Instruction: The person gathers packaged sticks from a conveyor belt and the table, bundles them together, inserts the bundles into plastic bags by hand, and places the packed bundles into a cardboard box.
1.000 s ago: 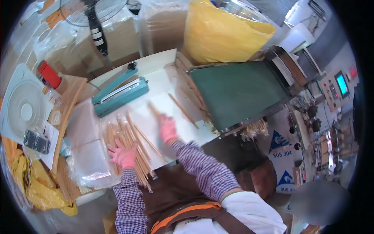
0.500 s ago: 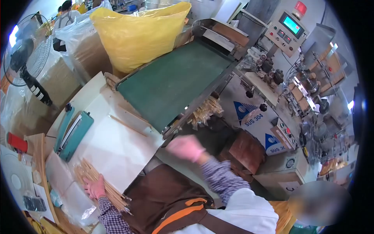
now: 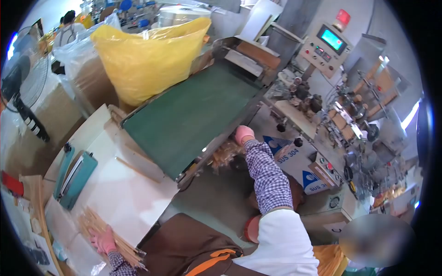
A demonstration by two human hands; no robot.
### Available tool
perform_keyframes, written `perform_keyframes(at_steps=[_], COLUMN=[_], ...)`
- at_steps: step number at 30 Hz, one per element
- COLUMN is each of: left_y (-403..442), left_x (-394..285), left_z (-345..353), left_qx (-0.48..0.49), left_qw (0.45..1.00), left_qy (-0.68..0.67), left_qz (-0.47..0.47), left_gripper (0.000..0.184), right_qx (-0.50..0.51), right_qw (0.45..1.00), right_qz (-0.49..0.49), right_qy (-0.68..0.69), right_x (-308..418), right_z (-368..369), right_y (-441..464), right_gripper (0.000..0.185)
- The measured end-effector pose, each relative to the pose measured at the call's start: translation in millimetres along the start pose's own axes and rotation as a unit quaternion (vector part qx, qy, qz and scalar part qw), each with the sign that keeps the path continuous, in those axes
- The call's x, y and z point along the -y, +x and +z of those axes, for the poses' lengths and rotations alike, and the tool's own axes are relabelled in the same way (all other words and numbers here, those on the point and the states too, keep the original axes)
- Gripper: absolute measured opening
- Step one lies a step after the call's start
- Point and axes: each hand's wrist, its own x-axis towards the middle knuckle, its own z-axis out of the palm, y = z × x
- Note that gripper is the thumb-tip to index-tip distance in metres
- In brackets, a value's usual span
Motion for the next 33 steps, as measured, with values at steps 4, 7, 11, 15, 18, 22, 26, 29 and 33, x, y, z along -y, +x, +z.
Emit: perform_keyframes(at_steps=[4, 7, 11, 15, 18, 22, 26, 29, 33], left_y=[-2, 3, 7, -1, -6, -9, -4, -1, -3], left_x=[-2, 3, 13, 10, 9, 10, 16, 18, 23], left_z=[-6, -1, 7, -3, -12, -18, -16, -16, -16], left_qx=[0.012, 0.005, -0.011, -0.009, -0.006, -0.001, 0.007, 0.011, 0.009], left_qw=[1.000, 1.000, 0.999, 1.000, 1.000, 1.000, 0.999, 0.999, 0.999], left_qy=[0.014, 0.012, 0.021, 0.013, 0.003, -0.010, -0.016, -0.013, -0.015], left_qz=[-0.004, 0.003, 0.021, 0.013, 0.010, 0.021, 0.028, 0.030, 0.034], left_gripper=[0.095, 0.096, 0.097, 0.097, 0.097, 0.097, 0.097, 0.095, 0.095], right_qx=[-0.041, -0.011, -0.050, -0.090, -0.085, -0.129, -0.127, -0.090, 0.059], right_qw=[0.999, 0.992, 0.992, 0.991, 0.969, 0.982, 0.956, 0.912, 0.853], right_qz=[-0.023, -0.100, -0.111, -0.083, -0.159, -0.126, -0.255, -0.375, -0.438], right_qy=[-0.004, -0.073, 0.040, 0.049, -0.170, 0.049, 0.070, 0.140, 0.277], right_x=[-27, -68, -130, -144, -153, -133, -59, 15, 109], right_z=[-28, -39, -38, -71, -127, -221, -305, -339, -352], right_y=[-19, -39, -73, -128, -161, -209, -237, -237, -240], right_gripper=[0.021, 0.022, 0.019, 0.028, 0.026, 0.029, 0.022, 0.024, 0.020])
